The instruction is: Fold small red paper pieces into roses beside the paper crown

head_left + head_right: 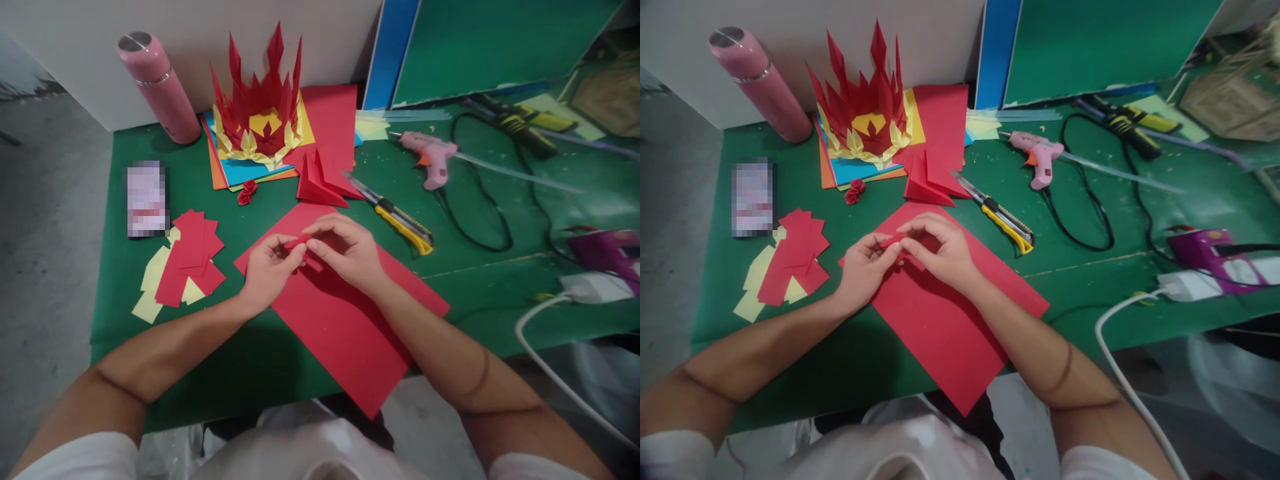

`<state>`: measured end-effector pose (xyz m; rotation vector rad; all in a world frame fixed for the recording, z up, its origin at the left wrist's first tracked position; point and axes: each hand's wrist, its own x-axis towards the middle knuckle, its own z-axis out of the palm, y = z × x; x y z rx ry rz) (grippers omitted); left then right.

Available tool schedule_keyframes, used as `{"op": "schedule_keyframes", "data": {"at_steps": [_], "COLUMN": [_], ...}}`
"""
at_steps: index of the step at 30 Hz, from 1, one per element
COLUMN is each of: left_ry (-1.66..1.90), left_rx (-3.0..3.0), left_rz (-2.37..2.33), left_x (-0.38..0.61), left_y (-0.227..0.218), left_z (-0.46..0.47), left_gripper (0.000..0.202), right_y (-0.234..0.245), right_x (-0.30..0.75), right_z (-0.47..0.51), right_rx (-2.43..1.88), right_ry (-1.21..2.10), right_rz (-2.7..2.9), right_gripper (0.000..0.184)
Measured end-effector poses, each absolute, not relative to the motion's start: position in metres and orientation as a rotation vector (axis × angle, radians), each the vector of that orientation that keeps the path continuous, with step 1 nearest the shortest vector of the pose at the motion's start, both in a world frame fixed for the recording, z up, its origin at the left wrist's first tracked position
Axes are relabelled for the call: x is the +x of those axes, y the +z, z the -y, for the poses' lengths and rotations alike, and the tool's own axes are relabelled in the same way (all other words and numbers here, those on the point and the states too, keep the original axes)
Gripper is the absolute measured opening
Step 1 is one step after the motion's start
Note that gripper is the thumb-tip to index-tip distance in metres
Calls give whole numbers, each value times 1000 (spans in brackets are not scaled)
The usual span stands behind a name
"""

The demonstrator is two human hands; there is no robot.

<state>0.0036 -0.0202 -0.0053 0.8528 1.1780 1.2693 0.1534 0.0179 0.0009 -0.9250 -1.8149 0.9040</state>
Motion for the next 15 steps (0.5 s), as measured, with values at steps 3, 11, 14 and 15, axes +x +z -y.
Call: {"op": "schedule_keyframes", "data": {"at_steps": [3,11,14,15], "left_ry": [1248,1211,1223,1229], "left_rx": [868,822,804,800], "left_rz": [-1152,-1138,-1115,-1107], "left_x": [4,2,2,2], "left_y": [-6,-4,-3,-3], "left_z": [21,20,20,20], "left_gripper": [35,34,35,35], "right_y": [3,-1,-1,-1], "right_x": [153,155,158,159], "right_z": [-17,-20,-22,-22], "right_rx": [-905,-735,-714,-710], "right_ry": [780,600,568,564], "right_rz": [1854,1942,1986,1997], "right_gripper": [2,7,9,9]}}
